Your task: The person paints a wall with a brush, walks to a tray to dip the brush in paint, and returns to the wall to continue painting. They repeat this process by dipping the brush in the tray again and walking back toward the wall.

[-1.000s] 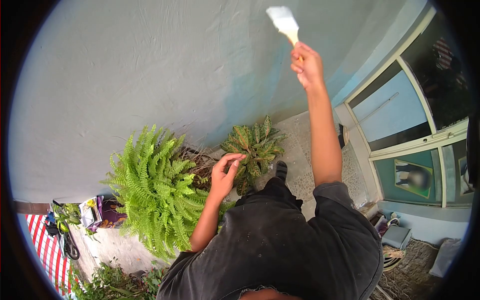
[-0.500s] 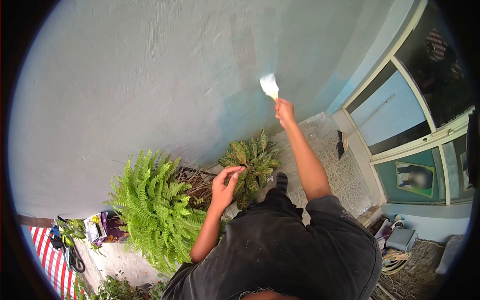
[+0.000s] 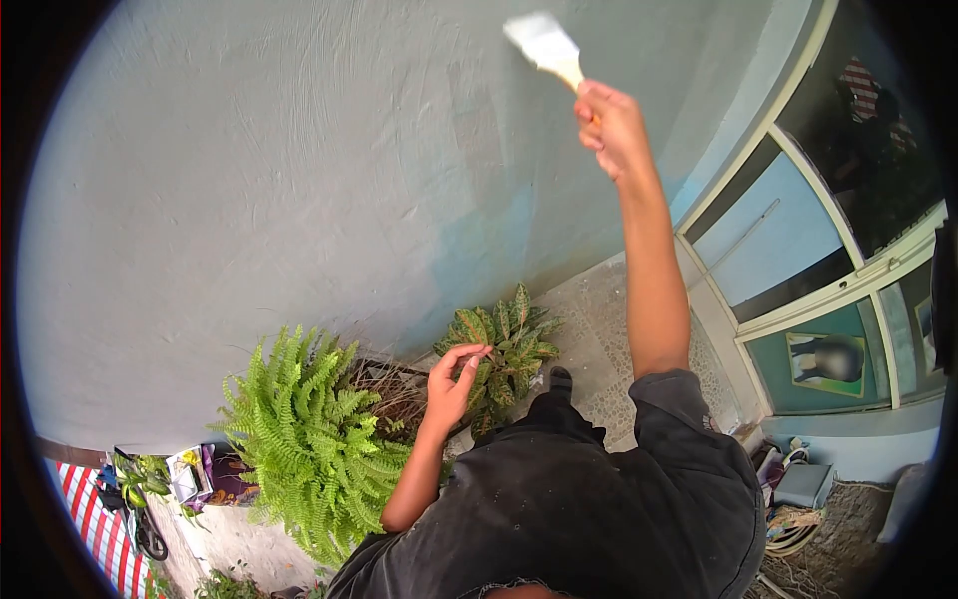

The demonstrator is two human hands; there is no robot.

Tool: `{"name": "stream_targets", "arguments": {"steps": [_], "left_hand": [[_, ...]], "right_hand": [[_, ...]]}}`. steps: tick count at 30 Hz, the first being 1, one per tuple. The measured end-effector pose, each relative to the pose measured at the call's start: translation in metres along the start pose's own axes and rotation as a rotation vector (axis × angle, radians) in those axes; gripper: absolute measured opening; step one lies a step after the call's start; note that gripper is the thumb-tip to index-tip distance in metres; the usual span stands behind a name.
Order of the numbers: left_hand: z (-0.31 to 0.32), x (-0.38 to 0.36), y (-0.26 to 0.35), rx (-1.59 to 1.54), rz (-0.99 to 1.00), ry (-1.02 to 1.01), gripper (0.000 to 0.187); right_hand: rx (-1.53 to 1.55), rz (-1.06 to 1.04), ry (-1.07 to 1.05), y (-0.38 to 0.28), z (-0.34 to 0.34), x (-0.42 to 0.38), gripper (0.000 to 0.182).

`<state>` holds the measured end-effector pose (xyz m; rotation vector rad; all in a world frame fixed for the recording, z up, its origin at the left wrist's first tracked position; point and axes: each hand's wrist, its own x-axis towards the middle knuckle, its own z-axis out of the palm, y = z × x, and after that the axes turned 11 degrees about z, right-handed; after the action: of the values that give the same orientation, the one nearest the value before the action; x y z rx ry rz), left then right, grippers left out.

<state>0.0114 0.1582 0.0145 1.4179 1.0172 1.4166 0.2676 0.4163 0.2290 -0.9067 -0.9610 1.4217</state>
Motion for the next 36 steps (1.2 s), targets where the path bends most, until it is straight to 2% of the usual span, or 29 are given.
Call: {"name": "stream_targets", "arguments": {"steps": [4,8,10,14,15,17,18,20,24,27,29,30,32,33,35,36], "left_hand": [[0.000,0.005,0.000,0.035,-0.009,-0.036,0.020],[-0.001,0.004,-0.002,0.037,0.011,-0.046,0.020],[-0.001,0.002,-0.003,0.029,0.001,-0.038,0.020],[-0.002,-0.004,-0.004,0.022,-0.018,-0.037,0.020],[-0.002,-0.006,-0.004,0.021,-0.020,-0.036,0.020],[-0.003,-0.006,-0.002,0.022,-0.024,-0.055,0.020],[-0.004,-0.005,-0.002,0.025,-0.017,-0.054,0.020],[-0.004,-0.007,-0.001,0.015,-0.008,-0.043,0.020],[-0.004,-0.009,0.001,0.018,-0.012,-0.040,0.020],[-0.005,-0.011,0.000,0.009,0.003,-0.045,0.020],[-0.006,-0.012,-0.001,0.001,0.020,-0.042,0.020],[-0.006,-0.012,-0.001,0.001,0.018,-0.039,0.020],[-0.006,-0.012,-0.002,0.014,0.002,-0.038,0.020],[-0.005,-0.012,-0.002,0.014,-0.003,-0.035,0.020],[-0.004,-0.012,-0.002,0.001,-0.004,-0.035,0.020],[-0.004,-0.012,-0.002,0.001,-0.008,-0.036,0.020]], "right_hand": [[0.041,-0.117,-0.017,-0.016,0.006,0.021,0.022],[0.201,0.075,-0.028,0.087,-0.019,0.050,0.022],[0.277,0.176,0.023,0.149,-0.034,0.038,0.023],[0.237,0.413,0.222,0.251,-0.064,0.014,0.022],[0.236,0.415,0.223,0.268,-0.071,0.008,0.022],[0.116,0.611,0.256,0.286,-0.084,0.002,0.019],[0.117,0.606,0.251,0.281,-0.086,0.005,0.019],[-0.089,0.581,0.229,0.264,-0.090,0.011,0.016],[-0.382,0.290,0.234,0.153,-0.066,0.039,0.020],[-0.652,0.045,0.207,0.060,-0.040,0.029,0.022],[-0.870,-0.258,0.331,0.027,-0.026,0.019,0.028],[-0.872,-0.256,0.329,0.018,-0.019,0.013,0.028],[-0.798,-0.536,0.486,0.012,-0.006,0.001,0.034],[-0.799,-0.531,0.482,0.020,-0.008,0.007,0.034],[-1.054,-0.762,0.553,0.057,-0.019,0.025,0.034],[-1.123,-0.655,0.529,0.081,-0.024,0.028,0.037]]}}
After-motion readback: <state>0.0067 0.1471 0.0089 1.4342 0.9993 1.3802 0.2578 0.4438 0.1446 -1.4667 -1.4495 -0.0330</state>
